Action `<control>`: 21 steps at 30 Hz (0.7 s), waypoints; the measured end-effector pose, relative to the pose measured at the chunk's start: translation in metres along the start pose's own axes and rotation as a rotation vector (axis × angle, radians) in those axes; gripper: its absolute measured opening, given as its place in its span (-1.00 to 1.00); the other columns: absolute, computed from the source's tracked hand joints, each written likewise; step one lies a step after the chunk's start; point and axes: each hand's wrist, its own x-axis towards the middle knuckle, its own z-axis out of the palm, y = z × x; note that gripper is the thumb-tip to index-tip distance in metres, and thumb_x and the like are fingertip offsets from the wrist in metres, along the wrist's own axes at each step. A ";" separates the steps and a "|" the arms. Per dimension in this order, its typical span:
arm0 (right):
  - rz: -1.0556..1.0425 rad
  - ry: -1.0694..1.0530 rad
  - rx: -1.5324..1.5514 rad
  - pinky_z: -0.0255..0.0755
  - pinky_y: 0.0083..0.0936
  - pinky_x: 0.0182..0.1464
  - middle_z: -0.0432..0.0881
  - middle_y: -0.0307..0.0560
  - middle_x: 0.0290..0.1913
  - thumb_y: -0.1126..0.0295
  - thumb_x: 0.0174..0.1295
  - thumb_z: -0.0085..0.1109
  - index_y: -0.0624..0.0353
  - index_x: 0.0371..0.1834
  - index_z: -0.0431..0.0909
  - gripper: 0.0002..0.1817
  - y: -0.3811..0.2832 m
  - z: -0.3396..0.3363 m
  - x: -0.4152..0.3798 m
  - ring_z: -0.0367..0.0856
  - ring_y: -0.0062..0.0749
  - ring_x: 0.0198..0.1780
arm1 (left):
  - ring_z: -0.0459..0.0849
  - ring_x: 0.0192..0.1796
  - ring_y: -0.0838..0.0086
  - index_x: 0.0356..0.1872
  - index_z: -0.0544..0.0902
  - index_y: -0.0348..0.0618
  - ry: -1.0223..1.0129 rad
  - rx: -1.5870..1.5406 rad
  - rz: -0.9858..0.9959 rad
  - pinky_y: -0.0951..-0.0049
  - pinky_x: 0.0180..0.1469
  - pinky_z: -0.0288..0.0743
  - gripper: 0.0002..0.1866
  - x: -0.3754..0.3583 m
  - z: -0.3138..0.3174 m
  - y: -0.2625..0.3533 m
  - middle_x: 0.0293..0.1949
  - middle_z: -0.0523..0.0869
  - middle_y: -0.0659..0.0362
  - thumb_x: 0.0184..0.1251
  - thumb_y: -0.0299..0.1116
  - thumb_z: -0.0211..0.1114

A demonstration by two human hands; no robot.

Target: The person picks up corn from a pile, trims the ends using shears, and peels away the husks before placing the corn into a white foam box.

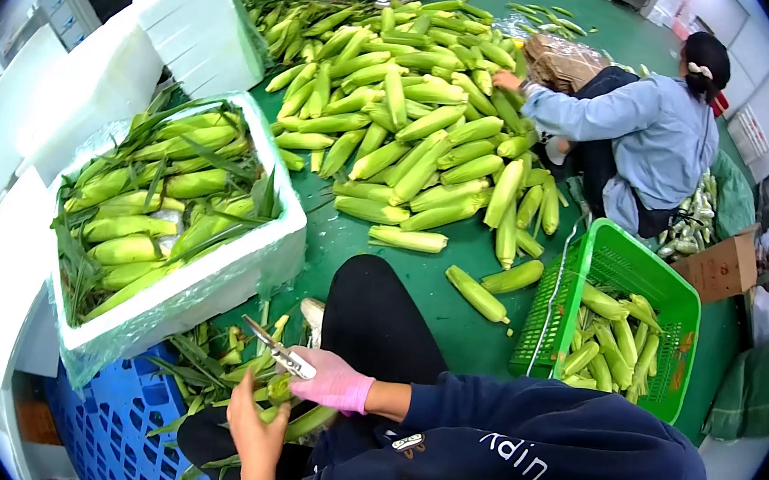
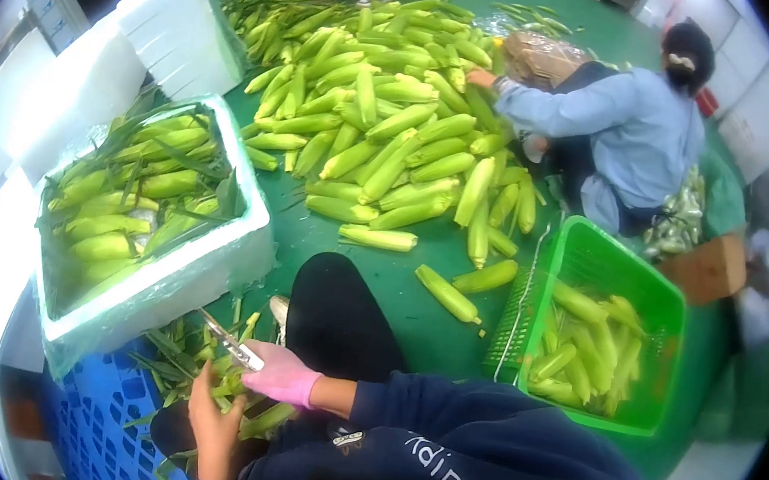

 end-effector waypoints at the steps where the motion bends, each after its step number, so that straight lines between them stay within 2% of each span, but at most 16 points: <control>1: -0.014 0.024 -0.014 0.52 -0.37 -0.12 0.64 -0.04 -0.30 0.37 0.16 0.20 0.13 0.02 0.56 -0.67 -0.003 -0.001 0.000 0.64 -0.26 -0.27 | 0.68 -0.13 0.16 0.10 0.53 -0.31 0.017 -0.131 -0.205 0.19 0.04 0.52 -0.48 -0.002 -0.002 0.010 -0.21 0.66 -0.02 0.09 -0.48 0.50; 2: -0.026 0.044 -0.027 0.53 -0.36 -0.10 0.63 0.00 -0.28 0.38 0.17 0.20 0.13 0.04 0.55 -0.66 -0.008 -0.001 -0.005 0.64 -0.19 -0.26 | 0.60 -0.30 0.33 -0.13 0.48 -0.27 0.107 -0.298 -0.343 0.31 -0.13 0.51 -0.69 -0.003 -0.004 0.025 -0.38 0.59 0.07 0.23 -0.43 0.43; 3: 0.033 0.022 -0.098 0.54 -0.33 -0.08 0.64 0.08 -0.23 0.34 0.20 0.23 0.13 0.12 0.52 -0.60 -0.025 -0.006 -0.009 0.67 -0.03 -0.18 | 0.55 -0.33 0.38 -0.17 0.46 -0.26 0.133 -0.342 -0.311 0.35 -0.17 0.48 -0.73 -0.004 0.002 0.023 -0.40 0.55 0.09 0.28 -0.41 0.39; 5: -0.078 0.115 -0.187 0.54 -0.30 -0.07 0.64 0.12 -0.19 0.29 0.23 0.27 0.12 0.17 0.49 -0.56 -0.026 0.001 -0.014 0.68 0.03 -0.12 | 0.46 -0.37 0.45 -0.21 0.45 -0.26 0.112 -0.339 -0.289 0.40 -0.23 0.43 -0.78 -0.004 0.016 0.019 -0.43 0.47 0.14 0.41 -0.35 0.30; 6: -0.135 0.142 -0.228 0.54 -0.29 -0.06 0.64 0.14 -0.17 0.27 0.24 0.28 0.12 0.20 0.47 -0.53 -0.025 0.008 -0.015 0.69 0.05 -0.09 | 0.43 -0.37 0.47 -0.21 0.45 -0.26 0.132 -0.594 -0.364 0.40 -0.25 0.40 -0.78 -0.003 0.033 0.008 -0.43 0.46 0.15 0.45 -0.34 0.28; 7: -0.154 0.157 -0.241 0.55 -0.24 -0.05 0.64 0.18 -0.11 0.25 0.26 0.33 0.13 0.24 0.45 -0.49 -0.021 0.009 -0.016 0.69 0.09 -0.03 | 0.41 -0.36 0.48 -0.24 0.47 -0.27 0.145 -0.588 -0.291 0.37 -0.27 0.38 -0.77 0.002 0.029 0.012 -0.44 0.46 0.17 0.47 -0.31 0.28; 8: -0.305 0.259 -0.153 0.57 -0.12 -0.07 0.65 0.22 -0.11 0.25 0.21 0.32 0.14 0.21 0.47 -0.49 -0.017 0.013 -0.013 0.66 0.23 -0.09 | 0.41 -0.38 0.47 -0.28 0.50 -0.28 0.109 -0.510 -0.287 0.33 -0.31 0.37 -0.75 0.003 0.032 0.001 -0.47 0.46 0.14 0.47 -0.29 0.29; 9: -0.263 0.228 -0.140 0.60 -0.15 -0.08 0.66 0.21 -0.13 0.27 0.21 0.32 0.15 0.24 0.46 -0.47 -0.017 0.010 -0.014 0.69 0.21 -0.11 | 0.41 -0.43 0.40 -0.31 0.51 -0.29 0.120 -0.476 -0.307 0.30 -0.34 0.37 -0.74 0.009 0.024 0.014 -0.51 0.46 0.07 0.46 -0.29 0.30; 10: -0.257 0.234 -0.043 0.62 -0.19 -0.23 0.68 0.11 -0.19 0.29 0.22 0.32 0.13 0.22 0.48 -0.51 -0.008 0.009 -0.010 0.73 0.02 -0.19 | 0.41 -0.48 0.32 -0.30 0.51 -0.30 0.089 -0.324 -0.274 0.27 -0.37 0.37 -0.73 0.014 0.013 0.022 -0.53 0.45 0.02 0.45 -0.28 0.31; 11: -0.041 0.122 0.113 0.64 -0.22 -0.30 0.67 0.06 -0.21 0.31 0.25 0.29 0.12 0.27 0.46 -0.49 -0.028 -0.003 -0.008 0.72 -0.07 -0.23 | 0.41 -0.49 0.28 -0.31 0.52 -0.30 0.097 -0.339 -0.174 0.26 -0.37 0.38 -0.73 0.020 0.005 0.021 -0.53 0.43 0.01 0.42 -0.29 0.34; 12: 0.202 0.012 0.259 0.66 -0.24 -0.38 0.67 0.01 -0.24 0.32 0.28 0.25 0.11 0.32 0.44 -0.48 -0.050 -0.014 -0.010 0.72 -0.17 -0.27 | 0.44 -0.49 0.40 -0.34 0.50 -0.28 0.029 -0.456 -0.149 0.32 -0.40 0.36 -0.71 0.024 -0.004 0.013 -0.55 0.45 0.09 0.46 -0.26 0.33; 14: 0.230 -0.008 0.829 0.66 -0.32 -0.50 0.64 -0.07 -0.25 0.39 0.36 0.13 0.15 0.45 0.32 -0.43 -0.049 -0.019 -0.006 0.68 -0.29 -0.29 | 0.44 -0.48 0.67 -0.34 0.46 -0.17 -0.152 -0.972 -0.237 0.55 -0.44 0.31 -0.69 0.032 -0.015 0.002 -0.54 0.46 0.34 0.58 -0.21 0.25; 16: 0.252 -0.043 1.097 0.68 -0.24 -0.50 0.59 -0.06 -0.28 0.44 0.42 0.02 0.24 0.54 0.19 -0.39 -0.054 -0.021 -0.004 0.65 -0.22 -0.23 | 0.39 -0.53 0.62 -0.33 0.48 -0.13 -0.200 -1.348 -0.334 0.55 -0.42 0.34 -0.73 0.043 -0.021 -0.003 -0.58 0.38 0.36 0.59 -0.22 0.23; 18: 0.227 -0.090 1.323 0.57 -0.13 -0.07 0.49 -0.11 -0.33 0.48 0.43 0.00 0.26 0.56 0.16 -0.37 -0.057 -0.026 -0.006 0.54 -0.23 -0.21 | 0.35 -0.49 0.66 -0.10 0.59 -0.25 -0.183 -1.560 -0.395 0.52 -0.43 0.35 -0.75 0.044 -0.026 -0.006 -0.30 0.63 0.23 0.54 -0.23 0.22; 20: 0.219 -0.094 1.303 0.43 -0.14 0.07 0.47 -0.13 -0.33 0.49 0.43 -0.01 0.28 0.56 0.17 -0.38 -0.067 -0.027 -0.008 0.50 -0.27 -0.25 | 0.33 -0.50 0.66 0.00 0.59 -0.29 -0.164 -1.625 -0.432 0.52 -0.42 0.37 -0.67 0.042 -0.023 -0.010 -0.25 0.66 0.20 0.55 -0.18 0.22; 21: 0.186 -0.101 1.303 0.52 -0.16 0.04 0.52 -0.10 -0.29 0.50 0.42 0.00 0.28 0.55 0.17 -0.38 -0.068 -0.026 -0.010 0.55 -0.24 -0.23 | 0.33 -0.50 0.66 0.05 0.59 -0.32 -0.160 -1.659 -0.446 0.52 -0.42 0.38 -0.63 0.043 -0.020 -0.011 -0.22 0.68 0.19 0.56 -0.15 0.23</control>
